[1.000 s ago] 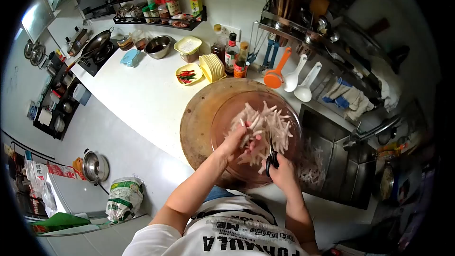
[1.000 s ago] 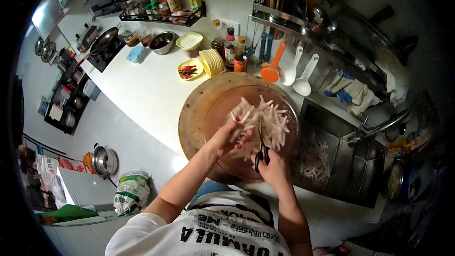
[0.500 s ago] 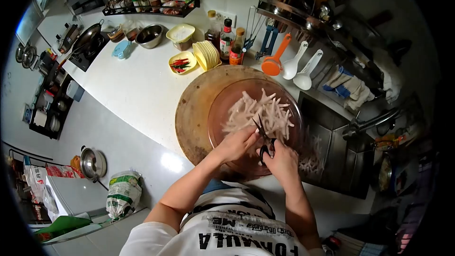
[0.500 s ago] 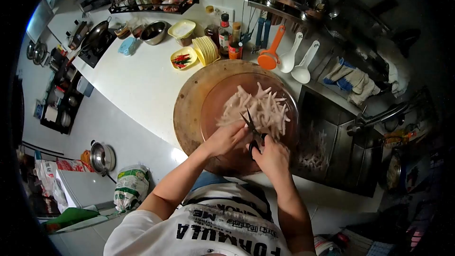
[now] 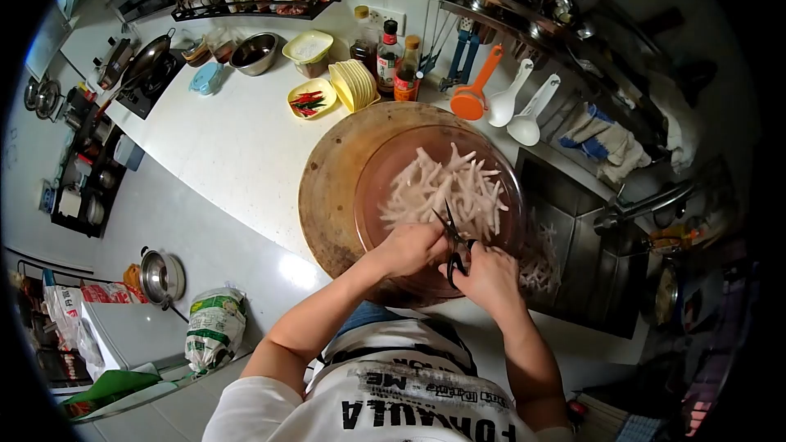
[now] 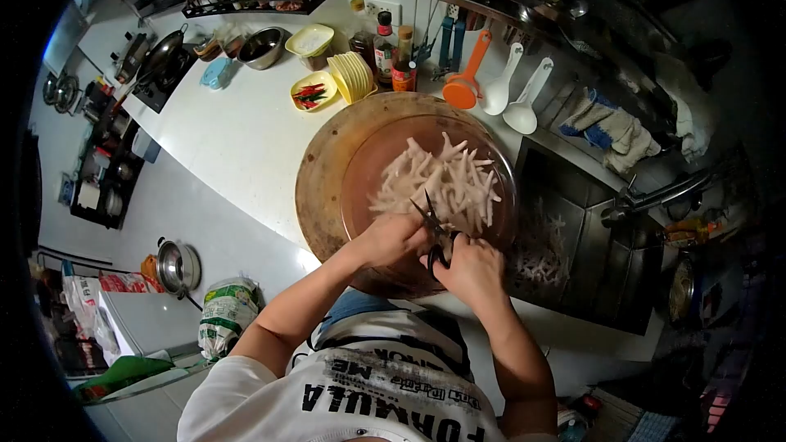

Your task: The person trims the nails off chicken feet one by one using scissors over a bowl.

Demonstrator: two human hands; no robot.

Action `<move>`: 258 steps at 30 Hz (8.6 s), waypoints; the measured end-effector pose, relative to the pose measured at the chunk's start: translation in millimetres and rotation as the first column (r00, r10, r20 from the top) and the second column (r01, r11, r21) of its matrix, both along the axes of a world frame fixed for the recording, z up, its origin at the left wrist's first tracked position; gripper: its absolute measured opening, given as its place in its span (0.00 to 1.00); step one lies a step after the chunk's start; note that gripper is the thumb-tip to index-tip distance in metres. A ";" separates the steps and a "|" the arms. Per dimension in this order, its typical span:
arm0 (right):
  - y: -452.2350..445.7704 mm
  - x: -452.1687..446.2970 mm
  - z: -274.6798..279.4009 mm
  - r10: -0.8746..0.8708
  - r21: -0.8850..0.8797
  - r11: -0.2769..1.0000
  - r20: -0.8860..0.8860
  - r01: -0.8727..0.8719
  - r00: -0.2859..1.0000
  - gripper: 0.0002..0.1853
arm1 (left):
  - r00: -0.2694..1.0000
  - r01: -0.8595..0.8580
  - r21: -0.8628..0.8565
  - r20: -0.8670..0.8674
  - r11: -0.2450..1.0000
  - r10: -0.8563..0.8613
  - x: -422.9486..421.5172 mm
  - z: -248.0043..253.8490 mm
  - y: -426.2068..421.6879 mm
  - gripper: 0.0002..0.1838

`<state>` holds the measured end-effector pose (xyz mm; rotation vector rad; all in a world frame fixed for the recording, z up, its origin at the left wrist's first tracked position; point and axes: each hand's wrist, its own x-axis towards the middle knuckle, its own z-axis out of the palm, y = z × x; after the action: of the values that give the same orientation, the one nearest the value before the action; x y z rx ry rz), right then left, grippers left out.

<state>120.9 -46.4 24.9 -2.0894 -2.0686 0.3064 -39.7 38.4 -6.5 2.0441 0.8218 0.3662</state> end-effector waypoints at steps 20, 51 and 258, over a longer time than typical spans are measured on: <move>-2.2 22.4 9.0 -0.230 -0.236 0.963 -0.455 0.132 0.860 0.13 | 0.982 -0.027 -0.118 0.184 0.993 0.048 1.4 -24.8 15.3 0.13; -14.0 20.1 3.0 -0.058 0.030 0.998 0.006 0.058 0.998 0.23 | 0.828 -0.059 -0.662 0.386 0.747 0.407 18.8 -26.8 3.0 0.06; -32.5 30.9 4.3 -0.221 -0.107 0.973 -0.219 0.202 0.950 0.25 | 0.837 -0.118 -0.740 0.284 0.662 0.467 30.0 3.6 -22.5 0.11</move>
<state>151.8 -78.9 29.1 -2.1822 -1.7117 0.5804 -9.7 15.9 -2.9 1.0298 0.8350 0.5882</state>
